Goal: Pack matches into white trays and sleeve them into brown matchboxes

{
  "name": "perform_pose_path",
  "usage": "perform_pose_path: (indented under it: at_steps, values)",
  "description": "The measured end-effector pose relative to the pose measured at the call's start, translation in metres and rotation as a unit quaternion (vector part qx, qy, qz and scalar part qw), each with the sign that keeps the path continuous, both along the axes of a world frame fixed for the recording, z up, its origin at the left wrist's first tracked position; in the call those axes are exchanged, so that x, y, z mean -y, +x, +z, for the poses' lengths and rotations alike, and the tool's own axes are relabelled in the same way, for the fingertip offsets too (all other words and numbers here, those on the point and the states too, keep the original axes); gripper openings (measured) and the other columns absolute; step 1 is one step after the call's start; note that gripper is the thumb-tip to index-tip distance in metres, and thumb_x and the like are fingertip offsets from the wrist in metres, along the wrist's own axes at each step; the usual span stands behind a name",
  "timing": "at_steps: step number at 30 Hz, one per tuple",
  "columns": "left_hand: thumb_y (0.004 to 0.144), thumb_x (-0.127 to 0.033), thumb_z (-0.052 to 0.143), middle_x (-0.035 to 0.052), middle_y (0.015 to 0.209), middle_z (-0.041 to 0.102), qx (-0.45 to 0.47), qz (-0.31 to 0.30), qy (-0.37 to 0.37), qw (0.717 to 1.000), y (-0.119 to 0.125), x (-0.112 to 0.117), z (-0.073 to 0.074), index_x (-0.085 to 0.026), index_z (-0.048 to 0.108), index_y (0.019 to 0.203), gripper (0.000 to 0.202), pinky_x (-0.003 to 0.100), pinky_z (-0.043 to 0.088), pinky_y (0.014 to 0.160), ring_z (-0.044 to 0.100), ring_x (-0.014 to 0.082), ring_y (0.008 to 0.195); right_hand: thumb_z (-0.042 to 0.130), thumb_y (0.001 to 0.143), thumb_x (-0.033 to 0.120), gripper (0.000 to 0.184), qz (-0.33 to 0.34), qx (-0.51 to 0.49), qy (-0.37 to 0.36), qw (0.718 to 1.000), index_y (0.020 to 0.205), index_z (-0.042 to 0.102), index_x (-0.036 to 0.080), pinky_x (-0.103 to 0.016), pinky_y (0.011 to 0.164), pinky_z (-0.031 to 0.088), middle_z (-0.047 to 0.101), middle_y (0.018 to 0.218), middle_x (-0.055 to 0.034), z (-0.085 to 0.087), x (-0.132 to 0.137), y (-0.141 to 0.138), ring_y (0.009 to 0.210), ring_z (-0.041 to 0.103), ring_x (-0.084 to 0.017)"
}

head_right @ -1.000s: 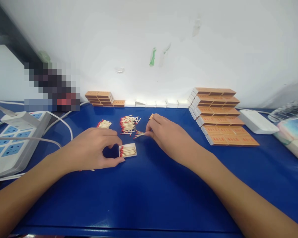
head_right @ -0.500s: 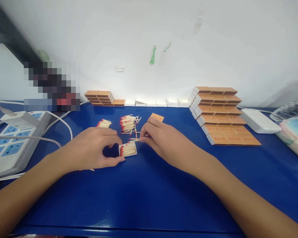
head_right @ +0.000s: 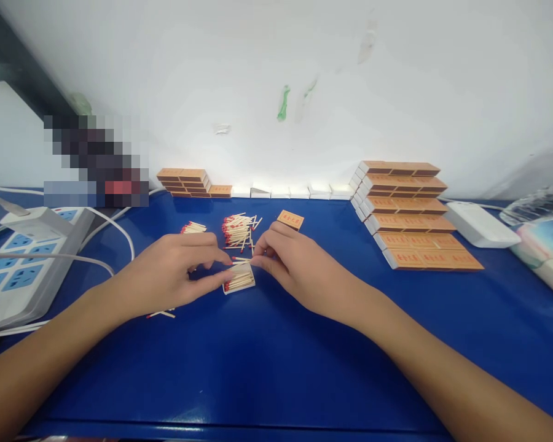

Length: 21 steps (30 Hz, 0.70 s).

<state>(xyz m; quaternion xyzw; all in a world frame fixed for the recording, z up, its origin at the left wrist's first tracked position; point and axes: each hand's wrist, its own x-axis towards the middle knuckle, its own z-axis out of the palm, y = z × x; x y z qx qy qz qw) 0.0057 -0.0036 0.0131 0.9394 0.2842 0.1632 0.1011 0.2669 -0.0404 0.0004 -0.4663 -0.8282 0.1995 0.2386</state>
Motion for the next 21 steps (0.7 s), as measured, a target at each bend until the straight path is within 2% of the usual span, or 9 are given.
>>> perform_pose_path:
  at_steps: [5,10,15,18,21]
  values:
    - [0.101,-0.028,0.062,-0.0003,0.083,0.063,0.008,-0.015,0.015,1.0,-0.001,-0.002,-0.002,-0.019,0.077,0.093,0.019,0.026,0.039,0.061,0.057,0.0103,0.067,0.053,0.108,0.037,0.019,0.004,0.013,0.005,1.0,0.098,0.059,0.022,-0.032,0.071,0.045,0.063,0.098,-0.0043,-0.001,-0.001,0.0,0.082,0.058,-0.018]
    - [0.097,-0.026,0.063,-0.0005,0.081,0.063,-0.039,0.008,0.06,0.997,-0.003,-0.006,-0.001,-0.019,0.074,0.085,0.018,0.029,0.038,0.06,0.056,0.012,0.066,0.053,0.108,0.029,0.015,-0.005,0.054,0.018,0.998,0.098,0.059,0.021,-0.032,0.069,0.046,0.062,0.1,-0.0051,0.0,-0.001,-0.004,0.078,0.059,-0.018]
    - [0.099,-0.027,0.059,0.0019,0.085,0.065,-0.068,0.055,0.119,0.989,-0.006,-0.009,0.0,-0.017,0.074,0.089,0.02,0.031,0.04,0.064,0.06,0.0151,0.072,0.055,0.106,0.022,0.009,0.013,0.104,0.049,0.993,0.1,0.061,0.019,-0.032,0.07,0.048,0.062,0.103,-0.0065,-0.005,0.004,-0.015,0.081,0.061,-0.019]
    - [0.099,-0.027,0.058,0.002,0.085,0.066,-0.064,0.052,0.123,0.989,-0.006,-0.008,-0.001,-0.017,0.074,0.089,0.021,0.031,0.041,0.065,0.062,0.0152,0.073,0.055,0.105,0.018,0.008,0.031,0.114,0.051,0.992,0.102,0.062,0.018,-0.031,0.069,0.048,0.062,0.103,-0.0064,-0.007,0.006,-0.018,0.079,0.061,-0.018]
    - [0.1,-0.028,0.058,0.0022,0.086,0.066,-0.061,0.041,0.118,0.99,-0.005,-0.007,-0.001,-0.017,0.075,0.089,0.023,0.031,0.043,0.066,0.063,0.0163,0.076,0.053,0.106,0.021,0.012,0.031,0.099,0.066,0.992,0.105,0.065,0.019,-0.032,0.071,0.049,0.062,0.104,-0.0069,-0.006,0.004,-0.013,0.081,0.062,-0.019]
